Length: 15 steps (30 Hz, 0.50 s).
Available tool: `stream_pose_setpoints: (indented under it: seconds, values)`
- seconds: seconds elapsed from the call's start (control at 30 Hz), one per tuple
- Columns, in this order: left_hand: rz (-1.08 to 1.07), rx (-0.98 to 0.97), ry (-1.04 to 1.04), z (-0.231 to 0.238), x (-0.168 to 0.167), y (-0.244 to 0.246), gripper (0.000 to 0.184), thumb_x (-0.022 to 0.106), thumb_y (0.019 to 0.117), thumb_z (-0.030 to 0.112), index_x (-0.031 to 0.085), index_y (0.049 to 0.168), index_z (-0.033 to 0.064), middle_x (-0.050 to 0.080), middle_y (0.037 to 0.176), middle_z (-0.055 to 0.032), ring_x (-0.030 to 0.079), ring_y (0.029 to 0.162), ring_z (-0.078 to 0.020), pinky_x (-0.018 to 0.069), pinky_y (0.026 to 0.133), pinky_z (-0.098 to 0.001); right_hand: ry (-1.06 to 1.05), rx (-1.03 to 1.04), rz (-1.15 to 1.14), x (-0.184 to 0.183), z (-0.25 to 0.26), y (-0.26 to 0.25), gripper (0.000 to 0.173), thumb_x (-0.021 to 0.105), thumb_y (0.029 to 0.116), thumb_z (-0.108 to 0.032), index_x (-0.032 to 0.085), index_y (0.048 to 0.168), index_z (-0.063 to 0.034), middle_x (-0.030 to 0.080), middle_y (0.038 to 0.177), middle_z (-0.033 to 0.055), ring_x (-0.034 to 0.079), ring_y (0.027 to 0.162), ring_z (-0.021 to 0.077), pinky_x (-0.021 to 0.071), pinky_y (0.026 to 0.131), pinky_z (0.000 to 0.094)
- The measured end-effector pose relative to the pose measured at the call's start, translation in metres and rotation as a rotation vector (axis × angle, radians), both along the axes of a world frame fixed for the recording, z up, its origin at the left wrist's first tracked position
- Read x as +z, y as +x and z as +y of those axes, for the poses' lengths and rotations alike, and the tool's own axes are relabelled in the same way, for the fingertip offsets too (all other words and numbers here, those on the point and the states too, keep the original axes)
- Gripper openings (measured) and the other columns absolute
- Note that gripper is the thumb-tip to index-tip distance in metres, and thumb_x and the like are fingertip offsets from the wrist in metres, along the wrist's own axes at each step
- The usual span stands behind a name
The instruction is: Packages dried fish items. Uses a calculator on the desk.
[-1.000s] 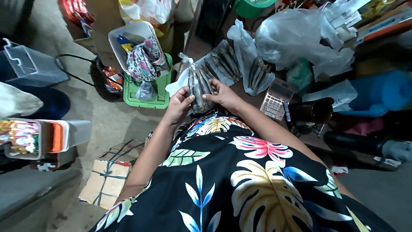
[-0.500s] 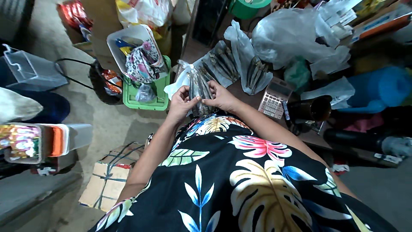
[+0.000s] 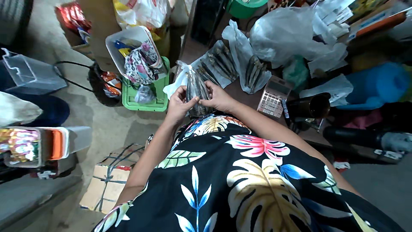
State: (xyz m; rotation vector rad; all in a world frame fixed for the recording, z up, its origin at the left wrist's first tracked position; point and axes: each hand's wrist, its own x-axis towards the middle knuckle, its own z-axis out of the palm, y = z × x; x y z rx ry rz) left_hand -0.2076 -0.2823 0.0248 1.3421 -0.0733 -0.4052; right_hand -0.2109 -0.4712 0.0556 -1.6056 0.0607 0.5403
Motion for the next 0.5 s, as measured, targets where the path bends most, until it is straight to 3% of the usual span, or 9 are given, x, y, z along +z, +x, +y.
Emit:
stream_pose_setpoints:
  seconds: [0.23, 0.5]
  values:
    - [-0.007, 0.012, 0.011, 0.001, 0.005, 0.000, 0.035, 0.072, 0.0840, -0.006, 0.057, 0.115, 0.0031, 0.068, 0.103, -0.0018, 0.068, 0.093, -0.0089, 0.0595, 0.086, -0.0290, 0.000, -0.015, -0.005, -0.004, 0.001, 0.000, 0.062, 0.078, 0.0807, 0.001, 0.049, 0.135, 0.0048, 0.066, 0.120, 0.0206, 0.069, 0.104, 0.0213, 0.0589, 0.092, 0.0368]
    - [-0.013, 0.012, 0.005, 0.008, 0.006, -0.002, 0.034, 0.071, 0.0836, -0.004, 0.058, 0.113, 0.0044, 0.068, 0.102, -0.0006, 0.068, 0.092, -0.0090, 0.0597, 0.085, -0.0291, 0.044, 0.071, 0.068, 0.008, 0.003, -0.002, 0.072, 0.076, 0.0839, 0.006, 0.040, 0.146, 0.0044, 0.061, 0.131, 0.0213, 0.068, 0.111, 0.0210, 0.0588, 0.095, 0.0358]
